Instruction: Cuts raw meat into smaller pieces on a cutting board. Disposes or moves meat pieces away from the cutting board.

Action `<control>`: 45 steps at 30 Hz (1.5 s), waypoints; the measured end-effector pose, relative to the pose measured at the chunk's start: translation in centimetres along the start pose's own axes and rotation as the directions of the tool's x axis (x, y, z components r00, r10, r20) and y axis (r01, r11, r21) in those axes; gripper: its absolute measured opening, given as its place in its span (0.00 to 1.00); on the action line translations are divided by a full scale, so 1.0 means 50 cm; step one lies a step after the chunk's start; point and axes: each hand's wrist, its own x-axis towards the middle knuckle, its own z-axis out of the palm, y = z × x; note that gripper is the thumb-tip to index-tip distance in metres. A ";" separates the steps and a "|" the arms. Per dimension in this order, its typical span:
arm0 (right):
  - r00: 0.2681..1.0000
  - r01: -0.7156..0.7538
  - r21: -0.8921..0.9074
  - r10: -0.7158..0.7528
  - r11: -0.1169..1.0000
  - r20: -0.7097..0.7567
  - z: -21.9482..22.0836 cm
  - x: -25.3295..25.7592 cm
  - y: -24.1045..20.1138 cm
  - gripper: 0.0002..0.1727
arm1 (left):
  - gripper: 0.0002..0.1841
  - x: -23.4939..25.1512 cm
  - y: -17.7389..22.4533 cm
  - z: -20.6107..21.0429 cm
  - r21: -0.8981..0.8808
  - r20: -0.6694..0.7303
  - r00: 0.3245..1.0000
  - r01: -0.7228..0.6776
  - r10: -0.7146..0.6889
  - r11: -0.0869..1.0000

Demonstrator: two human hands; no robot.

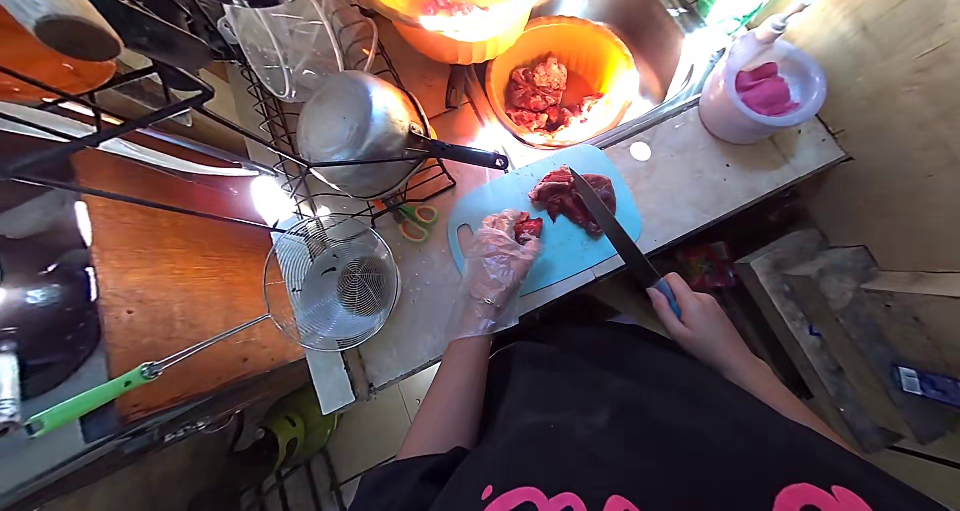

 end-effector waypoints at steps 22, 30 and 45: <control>0.940 0.044 -0.037 -0.029 0.998 0.339 0.019 0.029 -0.056 0.25 | 0.29 -0.050 -0.058 0.051 -0.163 -0.072 0.989 -0.136 0.126 0.977; 0.955 0.096 -0.065 -0.073 0.993 0.287 0.033 0.018 -0.086 0.24 | 0.21 -0.068 -0.080 0.106 -0.346 -0.227 0.971 -0.152 0.075 0.926; 0.869 -0.043 -0.189 0.130 0.981 0.478 0.036 0.036 -0.137 0.23 | 0.25 -0.068 -0.106 0.094 -0.452 -0.199 0.978 -0.140 0.054 0.881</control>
